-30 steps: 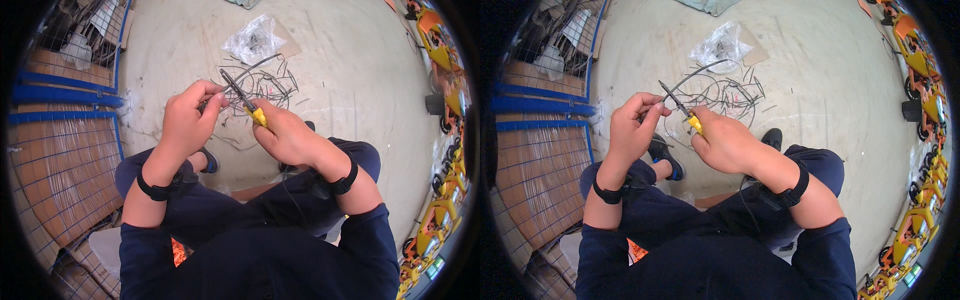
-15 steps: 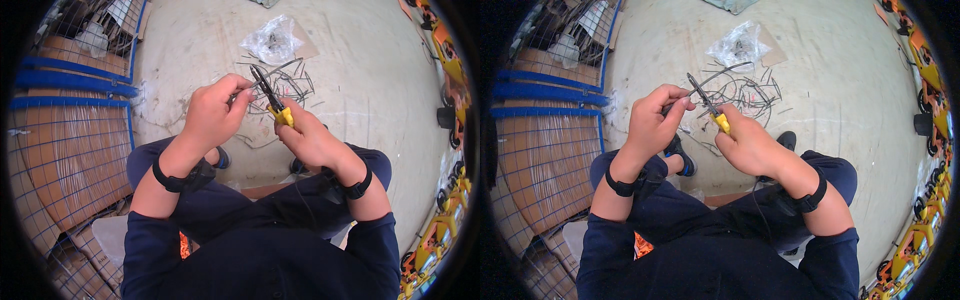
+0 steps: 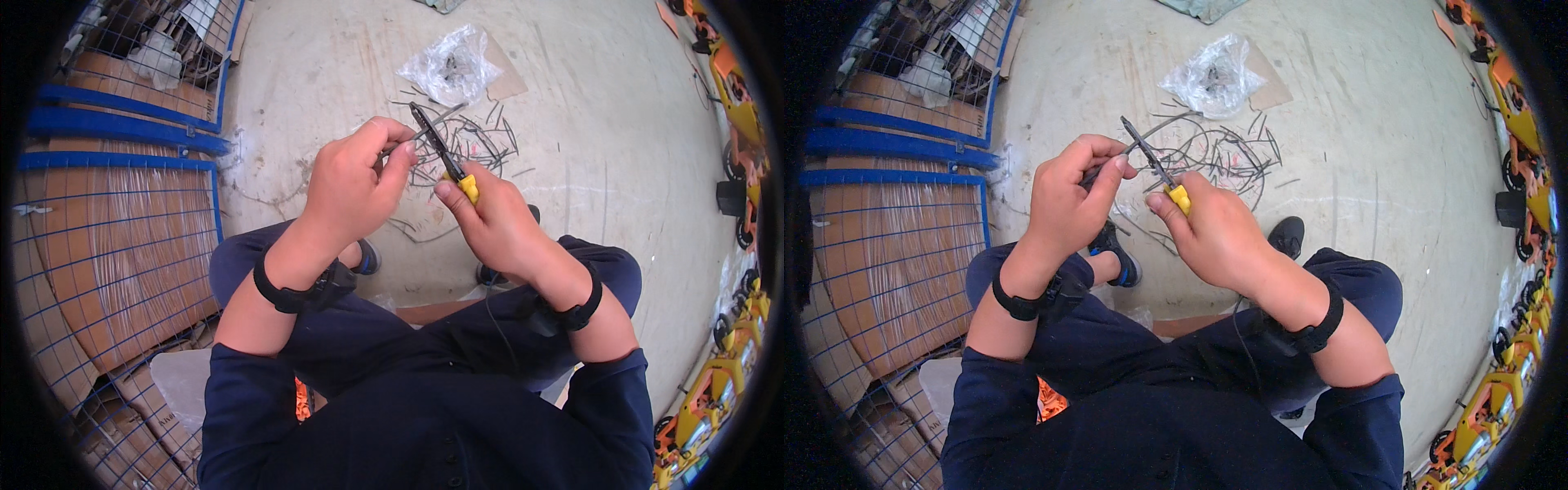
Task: The person strips the ends of several electrical wires using a wire stripper and then twists the exposed copper strands together by hand.
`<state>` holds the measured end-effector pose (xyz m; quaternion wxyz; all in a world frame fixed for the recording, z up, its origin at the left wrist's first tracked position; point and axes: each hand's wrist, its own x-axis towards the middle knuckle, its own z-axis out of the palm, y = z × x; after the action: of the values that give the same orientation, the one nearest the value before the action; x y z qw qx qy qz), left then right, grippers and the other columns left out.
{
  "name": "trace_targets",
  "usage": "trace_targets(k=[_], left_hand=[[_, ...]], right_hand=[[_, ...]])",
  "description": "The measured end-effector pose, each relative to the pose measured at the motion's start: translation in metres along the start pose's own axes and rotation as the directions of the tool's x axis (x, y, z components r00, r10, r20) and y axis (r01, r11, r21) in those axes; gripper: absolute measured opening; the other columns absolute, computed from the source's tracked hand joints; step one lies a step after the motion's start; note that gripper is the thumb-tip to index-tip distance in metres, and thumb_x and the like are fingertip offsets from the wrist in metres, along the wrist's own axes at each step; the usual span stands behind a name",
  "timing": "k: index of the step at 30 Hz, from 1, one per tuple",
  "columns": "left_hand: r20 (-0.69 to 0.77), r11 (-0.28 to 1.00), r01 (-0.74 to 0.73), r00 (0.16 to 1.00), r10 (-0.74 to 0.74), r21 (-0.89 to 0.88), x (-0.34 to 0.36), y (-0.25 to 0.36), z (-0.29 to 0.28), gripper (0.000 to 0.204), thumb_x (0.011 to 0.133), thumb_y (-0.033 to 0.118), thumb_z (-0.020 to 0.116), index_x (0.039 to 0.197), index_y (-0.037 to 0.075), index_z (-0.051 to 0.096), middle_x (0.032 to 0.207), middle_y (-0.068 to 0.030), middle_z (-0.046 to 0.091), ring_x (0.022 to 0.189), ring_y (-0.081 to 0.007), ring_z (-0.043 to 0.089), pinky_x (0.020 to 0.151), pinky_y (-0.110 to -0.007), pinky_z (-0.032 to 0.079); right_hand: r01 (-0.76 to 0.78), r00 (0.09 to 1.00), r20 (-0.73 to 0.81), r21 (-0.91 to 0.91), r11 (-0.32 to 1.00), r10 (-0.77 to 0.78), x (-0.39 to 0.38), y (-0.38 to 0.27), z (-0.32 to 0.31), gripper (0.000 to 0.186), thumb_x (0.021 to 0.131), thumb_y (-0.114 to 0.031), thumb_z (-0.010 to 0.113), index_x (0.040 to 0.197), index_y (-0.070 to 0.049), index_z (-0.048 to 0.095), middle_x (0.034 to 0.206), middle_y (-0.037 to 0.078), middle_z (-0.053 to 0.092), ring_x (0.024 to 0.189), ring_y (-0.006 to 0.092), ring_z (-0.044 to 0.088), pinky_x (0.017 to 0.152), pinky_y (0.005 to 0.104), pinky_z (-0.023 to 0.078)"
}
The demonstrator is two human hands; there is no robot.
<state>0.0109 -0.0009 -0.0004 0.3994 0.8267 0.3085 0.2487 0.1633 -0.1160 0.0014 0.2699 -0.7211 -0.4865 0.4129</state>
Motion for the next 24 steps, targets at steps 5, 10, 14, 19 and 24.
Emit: trace_targets(k=[5,10,14,19,24], left_hand=[[-0.117,0.977,-0.189,0.973,0.200,0.094,0.002,-0.008,0.004,0.007,0.082,0.007,0.067,0.087,0.004,0.063,0.067,-0.0118,0.063,0.054,-0.0264,0.062,0.049,-0.033,0.046],[-0.117,0.970,-0.190,0.971,0.208,0.151,0.000,-0.007,0.006,0.007,0.082,0.008,0.068,0.086,0.005,0.063,0.067,-0.0120,0.063,0.056,-0.0287,0.062,0.050,-0.034,0.047],[-0.104,0.962,-0.201,0.969,0.223,0.184,0.001,-0.006,0.007,0.007,0.082,0.008,0.068,0.086,0.006,0.063,0.068,-0.0123,0.063,0.058,-0.0297,0.063,0.051,-0.035,0.048],[-0.102,0.962,-0.204,0.969,0.225,0.182,0.002,-0.005,0.009,0.006,0.082,0.008,0.067,0.086,0.005,0.063,0.068,-0.0126,0.063,0.058,-0.0300,0.063,0.051,-0.035,0.048],[-0.092,0.961,-0.193,0.972,0.214,0.196,0.003,-0.001,0.009,0.005,0.084,0.009,0.065,0.086,0.004,0.063,0.068,-0.0133,0.063,0.057,-0.0300,0.063,0.051,-0.035,0.047]], right_hand=[[0.258,0.965,-0.074,0.122,0.959,-0.250,0.003,0.018,0.011,0.048,0.096,-0.035,0.052,0.116,0.008,0.051,0.088,0.030,0.062,0.088,0.0451,0.060,0.075,0.0465,0.048],[0.194,0.980,0.026,0.093,0.977,-0.197,0.000,0.008,0.000,0.048,0.096,-0.032,0.051,0.121,0.009,0.048,0.090,0.030,0.062,0.091,0.0452,0.060,0.078,0.0450,0.048],[0.051,0.989,0.128,0.141,0.989,-0.069,-0.003,0.005,-0.003,0.046,0.095,-0.028,0.051,0.120,0.010,0.047,0.091,0.030,0.063,0.091,0.0456,0.060,0.078,0.0444,0.048],[0.038,0.988,0.131,0.276,0.960,-0.077,-0.001,0.016,0.001,0.042,0.095,-0.026,0.051,0.117,0.009,0.049,0.089,0.030,0.062,0.089,0.0451,0.061,0.076,0.0440,0.048],[-0.016,0.989,0.146,0.253,0.967,-0.022,-0.003,0.008,-0.002,0.039,0.095,-0.026,0.051,0.114,0.008,0.050,0.088,0.030,0.062,0.088,0.0450,0.061,0.076,0.0446,0.047]])
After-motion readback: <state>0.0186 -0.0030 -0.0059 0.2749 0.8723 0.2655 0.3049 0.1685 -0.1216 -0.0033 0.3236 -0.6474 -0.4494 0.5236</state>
